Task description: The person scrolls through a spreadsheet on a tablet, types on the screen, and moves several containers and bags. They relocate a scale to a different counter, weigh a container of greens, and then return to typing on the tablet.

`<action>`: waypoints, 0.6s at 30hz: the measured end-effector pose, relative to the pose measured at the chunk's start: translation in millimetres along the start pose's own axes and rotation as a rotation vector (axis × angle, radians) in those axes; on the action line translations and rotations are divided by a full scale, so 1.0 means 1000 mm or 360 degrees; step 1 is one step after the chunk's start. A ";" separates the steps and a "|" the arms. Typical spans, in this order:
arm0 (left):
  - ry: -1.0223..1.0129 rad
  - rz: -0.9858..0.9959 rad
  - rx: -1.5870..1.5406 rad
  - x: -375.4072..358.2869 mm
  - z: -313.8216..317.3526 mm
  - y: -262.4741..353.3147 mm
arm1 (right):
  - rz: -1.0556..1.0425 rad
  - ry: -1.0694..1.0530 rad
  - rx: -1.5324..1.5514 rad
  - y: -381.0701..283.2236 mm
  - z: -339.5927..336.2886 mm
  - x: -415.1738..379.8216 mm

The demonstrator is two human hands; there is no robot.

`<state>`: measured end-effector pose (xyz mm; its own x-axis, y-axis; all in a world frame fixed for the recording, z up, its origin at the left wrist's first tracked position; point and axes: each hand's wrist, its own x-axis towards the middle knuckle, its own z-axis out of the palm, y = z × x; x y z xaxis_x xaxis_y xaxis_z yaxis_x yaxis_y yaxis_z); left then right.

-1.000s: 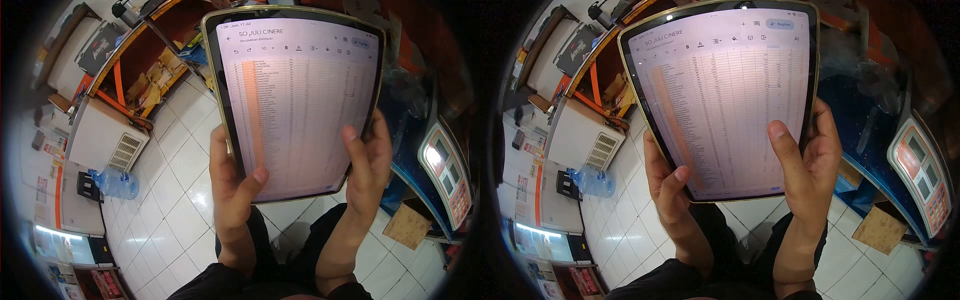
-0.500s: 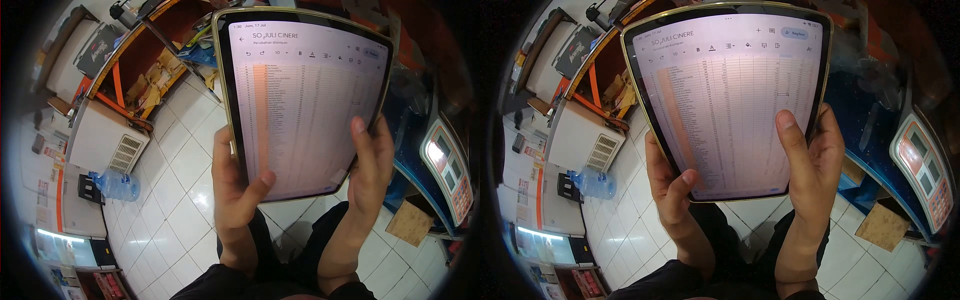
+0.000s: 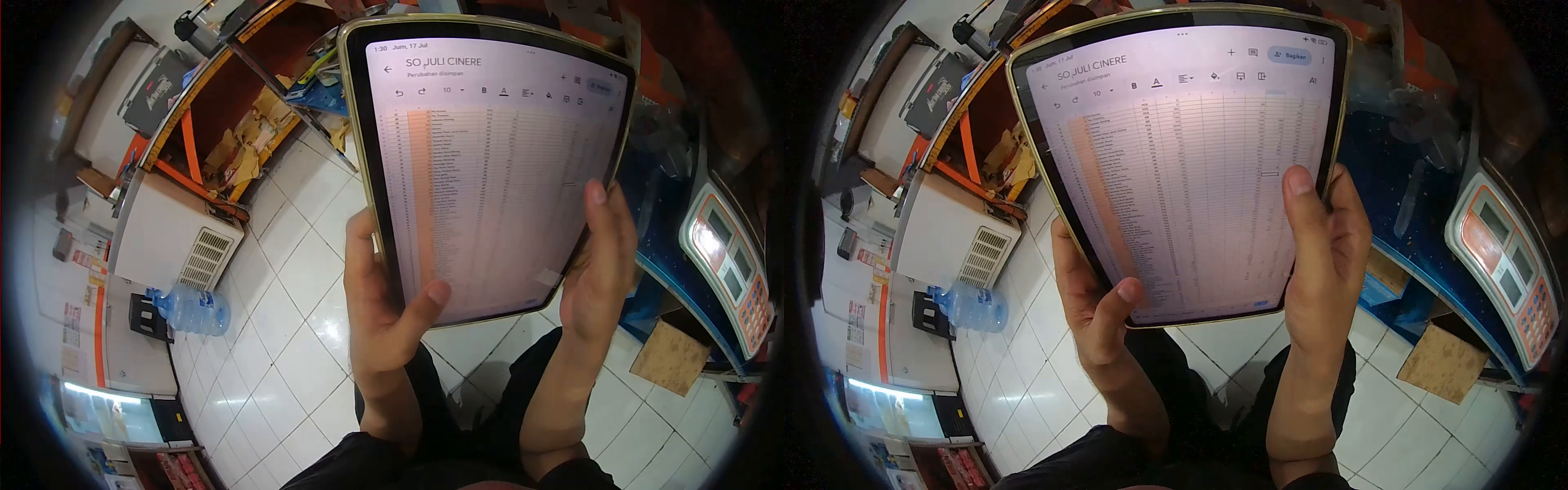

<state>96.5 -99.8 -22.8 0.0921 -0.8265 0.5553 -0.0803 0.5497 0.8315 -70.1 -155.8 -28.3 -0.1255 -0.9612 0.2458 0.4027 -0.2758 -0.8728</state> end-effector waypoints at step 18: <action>0.0249 -0.0013 0.0283 0.001 0.014 -0.002 | -0.0160 0.0036 0.0012 0.004 -0.001 0.006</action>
<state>83.1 -103.4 -24.6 0.2451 -0.7942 0.5560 -0.2513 0.5018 0.8277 -70.1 -162.7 -30.2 -0.1860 -0.9282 0.3222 0.3937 -0.3708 -0.8411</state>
